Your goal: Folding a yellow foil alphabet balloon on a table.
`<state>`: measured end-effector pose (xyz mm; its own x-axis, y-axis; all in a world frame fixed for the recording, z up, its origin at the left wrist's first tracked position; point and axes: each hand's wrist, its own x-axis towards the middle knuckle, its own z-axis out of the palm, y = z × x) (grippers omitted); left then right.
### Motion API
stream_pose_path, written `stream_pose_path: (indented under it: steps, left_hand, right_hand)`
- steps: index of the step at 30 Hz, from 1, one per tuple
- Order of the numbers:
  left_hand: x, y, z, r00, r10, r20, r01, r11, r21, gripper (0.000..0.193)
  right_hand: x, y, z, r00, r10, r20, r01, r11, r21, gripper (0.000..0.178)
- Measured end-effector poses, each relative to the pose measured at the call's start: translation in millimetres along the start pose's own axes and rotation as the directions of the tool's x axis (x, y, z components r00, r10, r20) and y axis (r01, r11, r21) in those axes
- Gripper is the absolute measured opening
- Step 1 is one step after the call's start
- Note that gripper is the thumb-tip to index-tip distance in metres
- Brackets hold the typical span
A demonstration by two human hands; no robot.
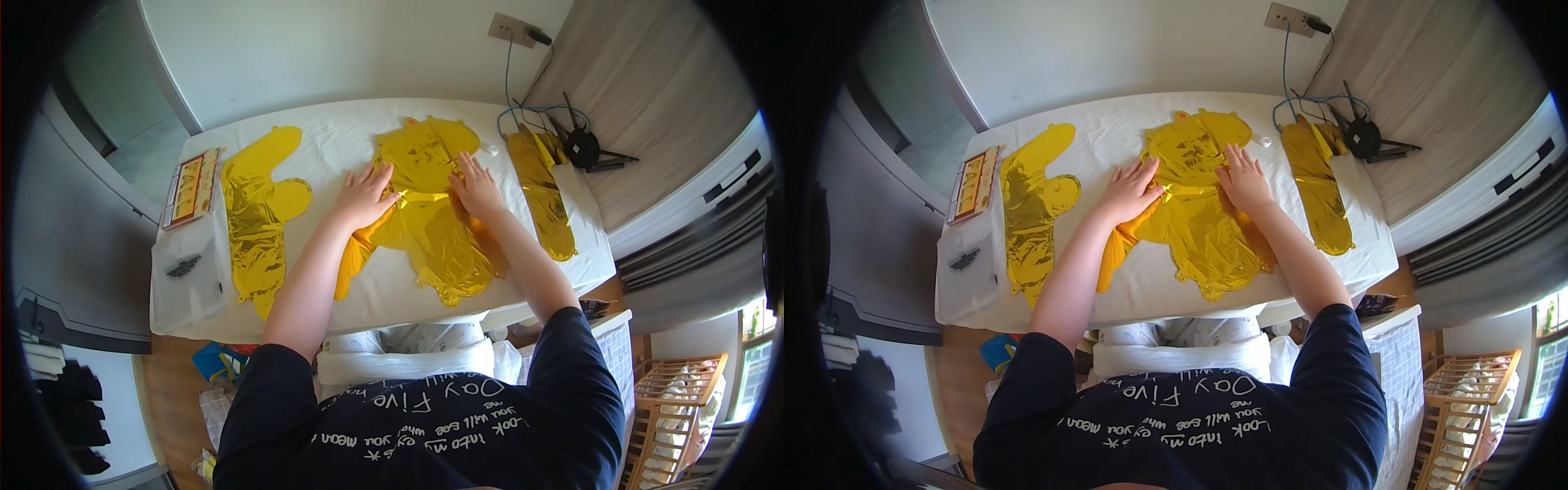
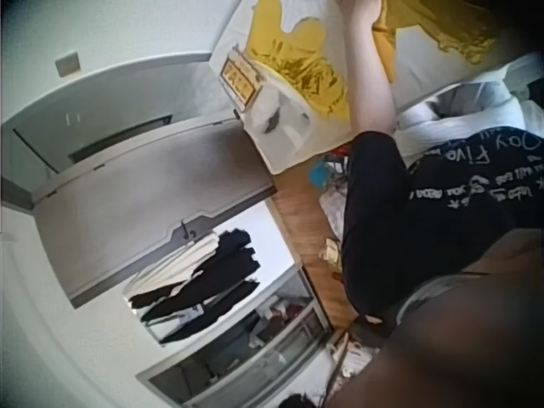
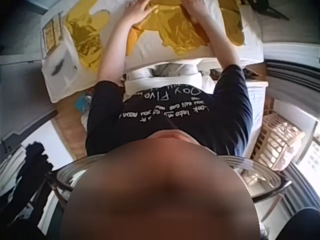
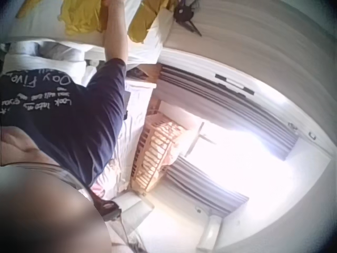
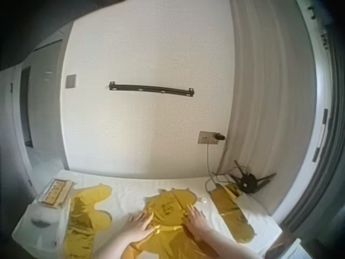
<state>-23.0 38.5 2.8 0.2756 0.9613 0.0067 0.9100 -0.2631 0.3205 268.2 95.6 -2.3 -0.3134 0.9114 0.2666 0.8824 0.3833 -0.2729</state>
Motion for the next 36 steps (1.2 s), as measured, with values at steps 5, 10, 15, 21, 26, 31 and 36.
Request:
stream_pose_path:
  steps: [5, 10, 15, 21, 26, 31, 36]
  left_hand:
    - [-5, -4, 2, 1.0, -0.004, -0.008, 0.005, 0.997, 0.081, 0.075]
    - [-3, -5, 4, 1.0, 0.0, -0.022, 0.002, 0.995, 0.095, 0.076]
    - [-3, 0, 3, 1.0, 0.004, -0.004, -0.003, 0.995, 0.104, 0.077]
    - [-4, 0, 2, 1.0, 0.002, -0.003, -0.002, 0.993, 0.117, 0.089]
    - [-2, -2, 1, 0.999, 0.019, -0.037, -0.017, 0.998, 0.055, 0.105]
    - [-5, 3, -3, 1.0, -0.008, 0.03, 0.007, 0.999, 0.04, 0.102]
    - [-14, -13, -18, 0.995, -0.006, 0.095, 0.025, 0.98, -0.198, 0.088]
  right_hand:
    - [-62, -24, -49, 0.993, 0.037, 0.111, -0.041, 0.999, 0.035, 0.057]
    - [-124, -41, -66, 0.983, 0.037, 0.181, -0.052, 0.996, 0.076, 0.06]
    - [-144, -54, -59, 0.996, -0.036, 0.08, 0.033, 0.999, 0.039, 0.064]
    - [-163, -57, -64, 0.991, -0.063, 0.117, 0.058, 0.997, 0.049, 0.071]
    - [-178, -56, -66, 0.984, -0.082, 0.159, 0.077, 0.996, 0.036, 0.072]
    - [-183, -58, -64, 0.975, -0.084, 0.206, 0.078, 0.996, 0.039, 0.073]
    - [-198, -63, -61, 0.974, -0.137, 0.181, 0.128, 0.99, 0.056, 0.074]
